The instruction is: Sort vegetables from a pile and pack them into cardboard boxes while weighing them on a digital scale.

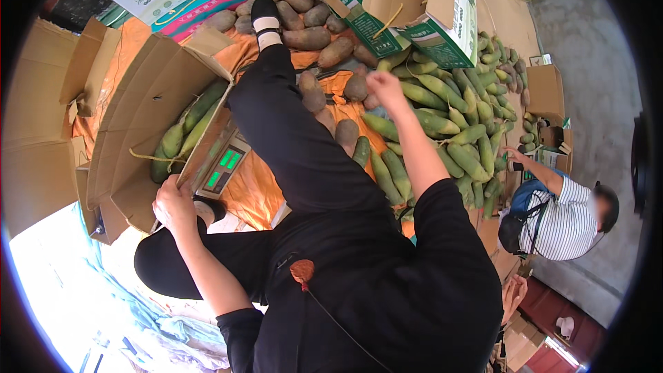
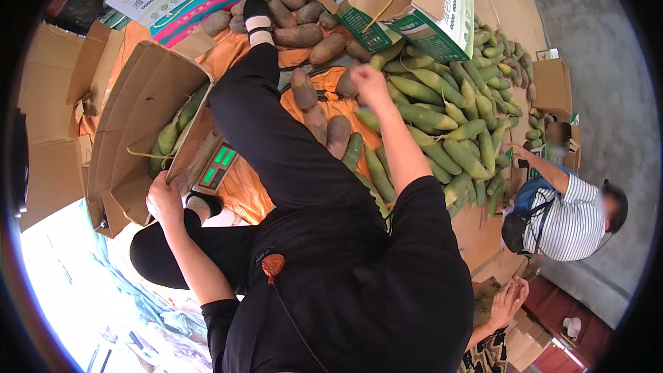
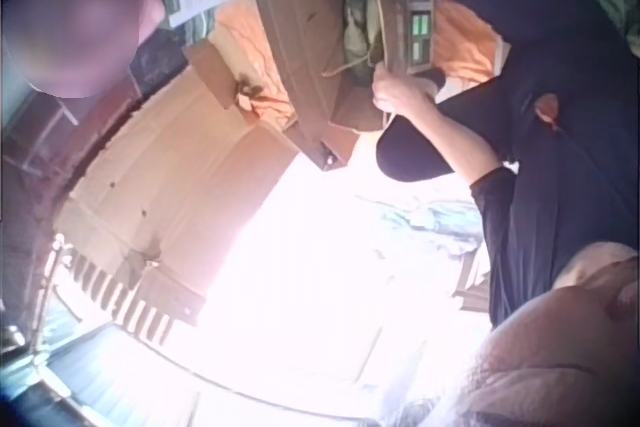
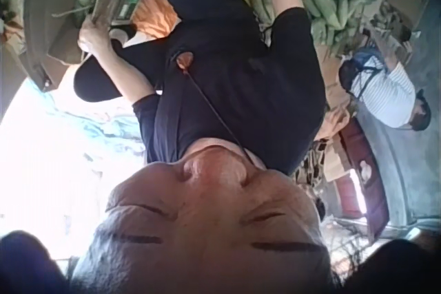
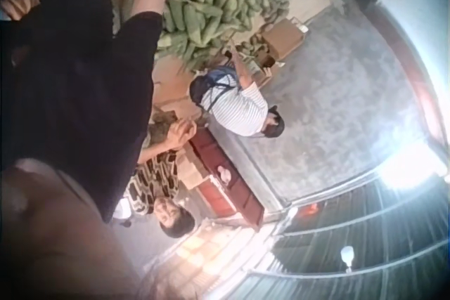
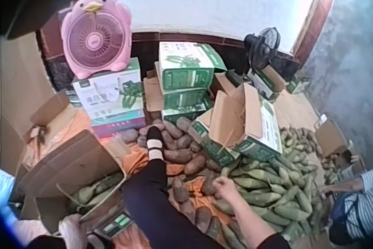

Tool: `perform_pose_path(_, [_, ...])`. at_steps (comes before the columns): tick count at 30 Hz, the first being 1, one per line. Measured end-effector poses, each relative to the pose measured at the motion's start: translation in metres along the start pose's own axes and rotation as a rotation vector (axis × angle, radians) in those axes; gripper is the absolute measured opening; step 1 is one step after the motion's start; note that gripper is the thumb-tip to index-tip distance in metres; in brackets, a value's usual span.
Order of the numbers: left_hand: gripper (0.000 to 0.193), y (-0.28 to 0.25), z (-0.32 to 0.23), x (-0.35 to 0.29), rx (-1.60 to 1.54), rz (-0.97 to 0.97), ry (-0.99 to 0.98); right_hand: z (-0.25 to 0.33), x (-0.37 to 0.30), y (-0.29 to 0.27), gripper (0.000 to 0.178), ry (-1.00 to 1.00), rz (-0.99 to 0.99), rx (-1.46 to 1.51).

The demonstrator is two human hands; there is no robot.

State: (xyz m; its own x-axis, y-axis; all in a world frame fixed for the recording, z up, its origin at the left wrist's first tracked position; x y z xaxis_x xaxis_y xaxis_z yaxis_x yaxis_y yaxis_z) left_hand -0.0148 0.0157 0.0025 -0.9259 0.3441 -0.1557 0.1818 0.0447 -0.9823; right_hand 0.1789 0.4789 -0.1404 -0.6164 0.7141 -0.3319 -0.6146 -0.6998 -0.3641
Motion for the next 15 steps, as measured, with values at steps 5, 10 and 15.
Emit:
perform_pose_path(5, [0.014, 0.008, 0.001, 0.0, -0.047, 0.007, -0.03, -0.129, -0.072, -0.002, 0.013, 0.233, 0.097, -0.457])
perform_pose_path(10, [0.014, 0.006, 0.0, -0.001, -0.075, -0.038, 0.016, -0.146, -0.104, -0.01, 0.016, 0.359, 0.135, -0.608])
perform_pose_path(15, [0.015, 0.009, -0.001, 0.001, -0.044, -0.006, 0.009, -0.152, -0.105, -0.079, 0.019, 0.444, -0.131, -0.839])
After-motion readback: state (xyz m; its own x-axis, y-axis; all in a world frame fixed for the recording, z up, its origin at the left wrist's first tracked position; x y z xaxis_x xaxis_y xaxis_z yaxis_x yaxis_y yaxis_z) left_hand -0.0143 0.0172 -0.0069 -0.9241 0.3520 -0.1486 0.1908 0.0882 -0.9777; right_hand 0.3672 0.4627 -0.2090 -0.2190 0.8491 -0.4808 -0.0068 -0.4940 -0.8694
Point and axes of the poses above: each hand's wrist, its own x-axis towards the middle knuckle, its own y-axis out of the palm, z = x × y, the point moved 2 cm from there along x, towards the middle knuckle, and after that the axes turned 3 degrees about z, right-handed, at the moved point
